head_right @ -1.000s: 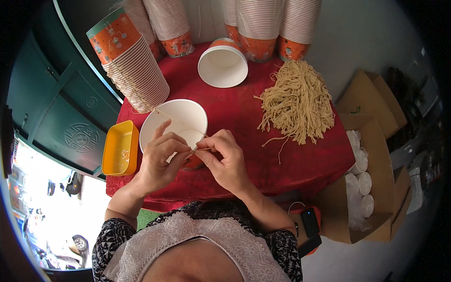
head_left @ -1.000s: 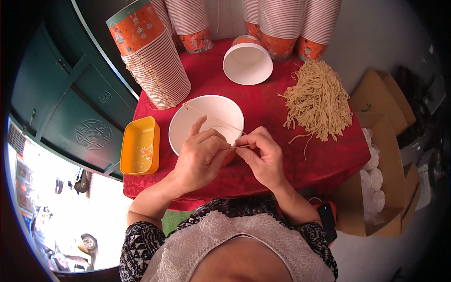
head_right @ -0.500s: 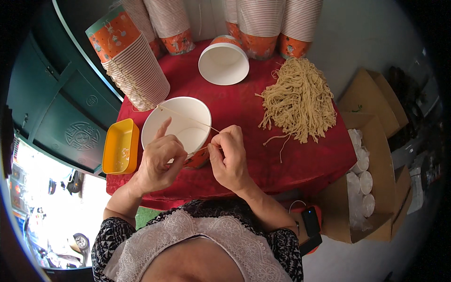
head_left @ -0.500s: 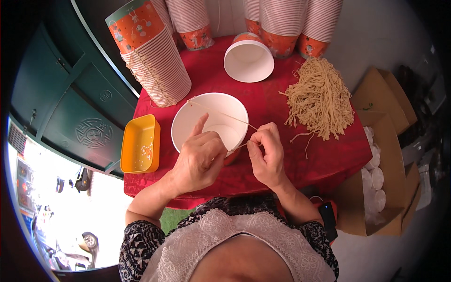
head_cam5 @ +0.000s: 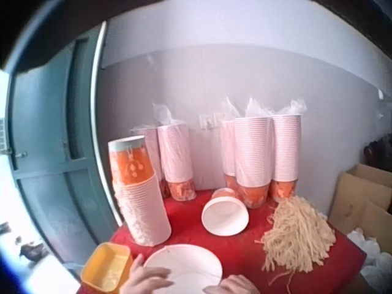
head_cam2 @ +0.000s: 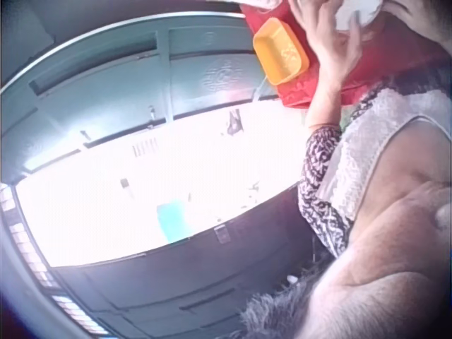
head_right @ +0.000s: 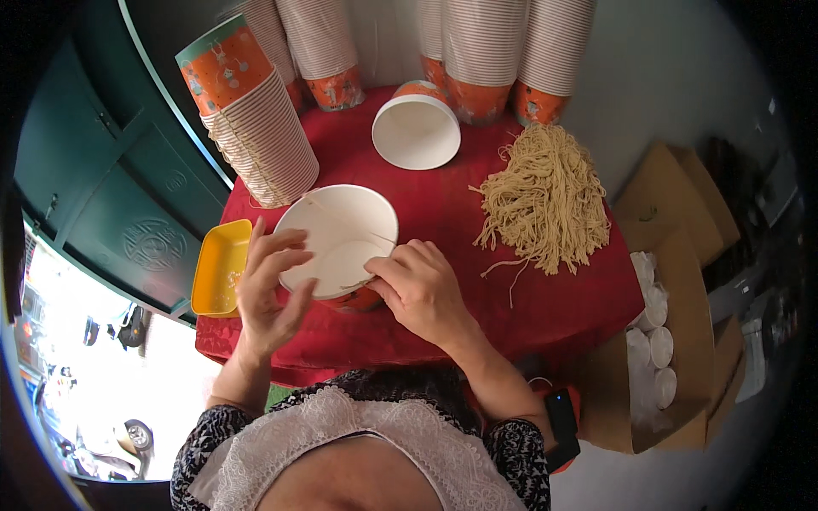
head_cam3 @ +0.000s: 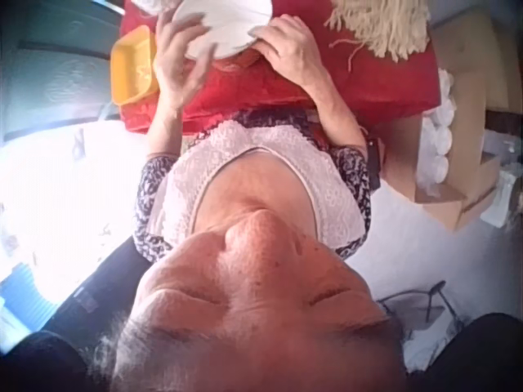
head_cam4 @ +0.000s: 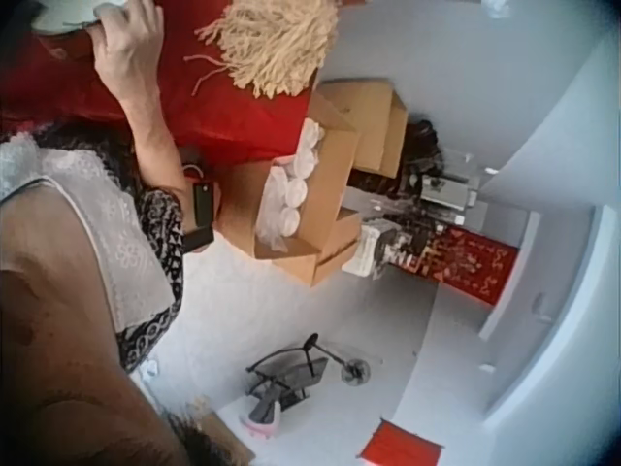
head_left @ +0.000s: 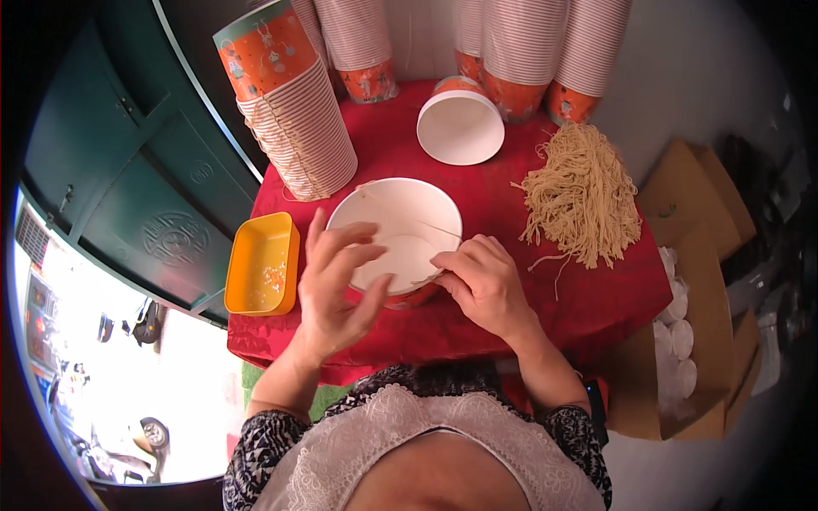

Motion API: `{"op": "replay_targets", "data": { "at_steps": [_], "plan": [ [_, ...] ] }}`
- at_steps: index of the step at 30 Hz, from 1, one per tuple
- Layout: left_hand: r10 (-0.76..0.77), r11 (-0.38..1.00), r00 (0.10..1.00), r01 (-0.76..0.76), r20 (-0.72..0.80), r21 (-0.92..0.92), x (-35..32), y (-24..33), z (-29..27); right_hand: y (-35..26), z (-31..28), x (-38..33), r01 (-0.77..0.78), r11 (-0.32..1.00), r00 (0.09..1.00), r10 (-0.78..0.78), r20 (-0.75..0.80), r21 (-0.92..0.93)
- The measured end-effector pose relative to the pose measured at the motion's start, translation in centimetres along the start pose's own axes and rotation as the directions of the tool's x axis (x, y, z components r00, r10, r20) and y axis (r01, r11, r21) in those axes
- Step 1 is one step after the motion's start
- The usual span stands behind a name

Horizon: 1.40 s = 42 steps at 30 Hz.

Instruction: Threading and tying strings onto paper bowls before stacking them.

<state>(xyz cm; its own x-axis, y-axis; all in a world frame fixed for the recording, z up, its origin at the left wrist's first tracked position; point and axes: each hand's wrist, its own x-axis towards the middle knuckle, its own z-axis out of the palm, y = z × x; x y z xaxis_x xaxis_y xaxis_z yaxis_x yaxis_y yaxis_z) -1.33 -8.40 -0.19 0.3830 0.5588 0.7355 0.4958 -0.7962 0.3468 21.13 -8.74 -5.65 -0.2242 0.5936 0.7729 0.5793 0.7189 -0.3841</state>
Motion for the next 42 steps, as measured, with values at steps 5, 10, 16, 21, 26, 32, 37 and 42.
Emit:
{"op": "replay_targets", "data": {
  "at_steps": [5,10,16,21,26,32,37,42],
  "plan": [
    [-0.217,0.976,0.827,0.185,-0.518,-0.114,-5.0,-1.7,0.8,0.5,1.9,-0.4,-0.143,0.967,0.941,0.199,-0.273,0.211],
    [-0.613,0.728,0.728,0.369,-0.308,-0.578,-7.0,-2.5,2.1,-0.8,4.1,-0.2,-0.236,0.704,0.797,0.535,-0.281,0.670],
    [-0.636,0.618,0.702,0.215,-0.320,-0.756,-7.5,-0.8,3.7,-3.1,6.5,-0.3,-0.210,0.596,0.775,0.585,-0.240,0.775],
    [-0.503,0.839,0.588,0.155,-0.634,-0.522,-6.9,-2.4,-0.8,-3.3,6.5,-1.1,-0.375,0.627,0.905,0.408,0.123,0.683],
    [0.032,0.924,0.605,0.285,-0.796,0.254,-6.7,-5.8,-10.4,-1.4,5.5,-3.6,-0.352,0.856,0.923,0.385,-0.012,0.378],
    [0.152,0.822,0.702,0.301,-0.696,0.483,1.1,-9.4,-21.0,0.5,2.8,-6.5,-0.365,0.905,0.917,0.390,-0.080,0.220],
    [0.023,0.894,0.743,0.283,-0.669,0.346,9.8,-13.6,-26.9,1.2,3.0,-8.1,-0.443,0.865,0.882,0.468,-0.060,0.234],
    [0.023,0.904,0.809,0.233,-0.587,0.357,17.3,-17.0,-28.4,1.5,3.1,-8.7,-0.418,0.885,0.895,0.440,-0.075,0.208]
  ]
}}
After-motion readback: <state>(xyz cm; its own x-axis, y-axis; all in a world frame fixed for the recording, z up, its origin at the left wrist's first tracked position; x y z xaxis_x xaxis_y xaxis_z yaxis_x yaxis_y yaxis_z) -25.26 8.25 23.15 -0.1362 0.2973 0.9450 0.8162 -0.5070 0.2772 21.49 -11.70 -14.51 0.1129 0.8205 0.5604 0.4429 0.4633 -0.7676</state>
